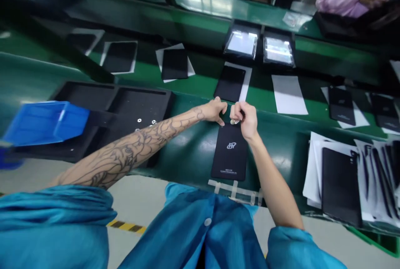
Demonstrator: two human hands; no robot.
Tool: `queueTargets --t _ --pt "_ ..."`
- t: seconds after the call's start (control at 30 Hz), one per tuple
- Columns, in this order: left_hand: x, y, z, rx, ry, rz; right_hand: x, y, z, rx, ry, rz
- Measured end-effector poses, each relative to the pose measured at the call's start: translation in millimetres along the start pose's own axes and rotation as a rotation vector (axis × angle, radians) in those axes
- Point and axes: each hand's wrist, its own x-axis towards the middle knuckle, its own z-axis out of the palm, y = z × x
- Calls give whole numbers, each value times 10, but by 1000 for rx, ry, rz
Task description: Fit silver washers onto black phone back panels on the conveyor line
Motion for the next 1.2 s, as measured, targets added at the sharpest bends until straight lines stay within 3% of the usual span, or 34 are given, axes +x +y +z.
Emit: queueTargets --t 0.1,0.17,0.27,0.37,0.47,0.57,0.77,0.87,1.2 --pt "-613 -3 -91 -6 120 42 90 172 167 -5 -5 -32" --pt "-1120 -105 -163 1 346 70 110 252 229 -1 -5 -36" --pt "-1869 -417 -341 88 621 -84 119 317 293 -6 -11 -31" --pt "-2442 -801 -503 164 728 -270 139 363 342 -26 -15 -18" --pt "-2760 -1076 -540 156 713 -395 165 430 369 -34 -40 -16" --pt "-2843 -1207 -496 130 668 -430 181 505 374 -33 -57 -28" --pt "-2704 -1359 -467 64 689 -400 151 578 341 -55 -51 -13" --pt "-2631 -1431 -520 35 693 -403 120 603 297 -23 -21 -52" --pt "-2417 -1567 -769 199 534 -439 79 673 330 -41 -2 -103"
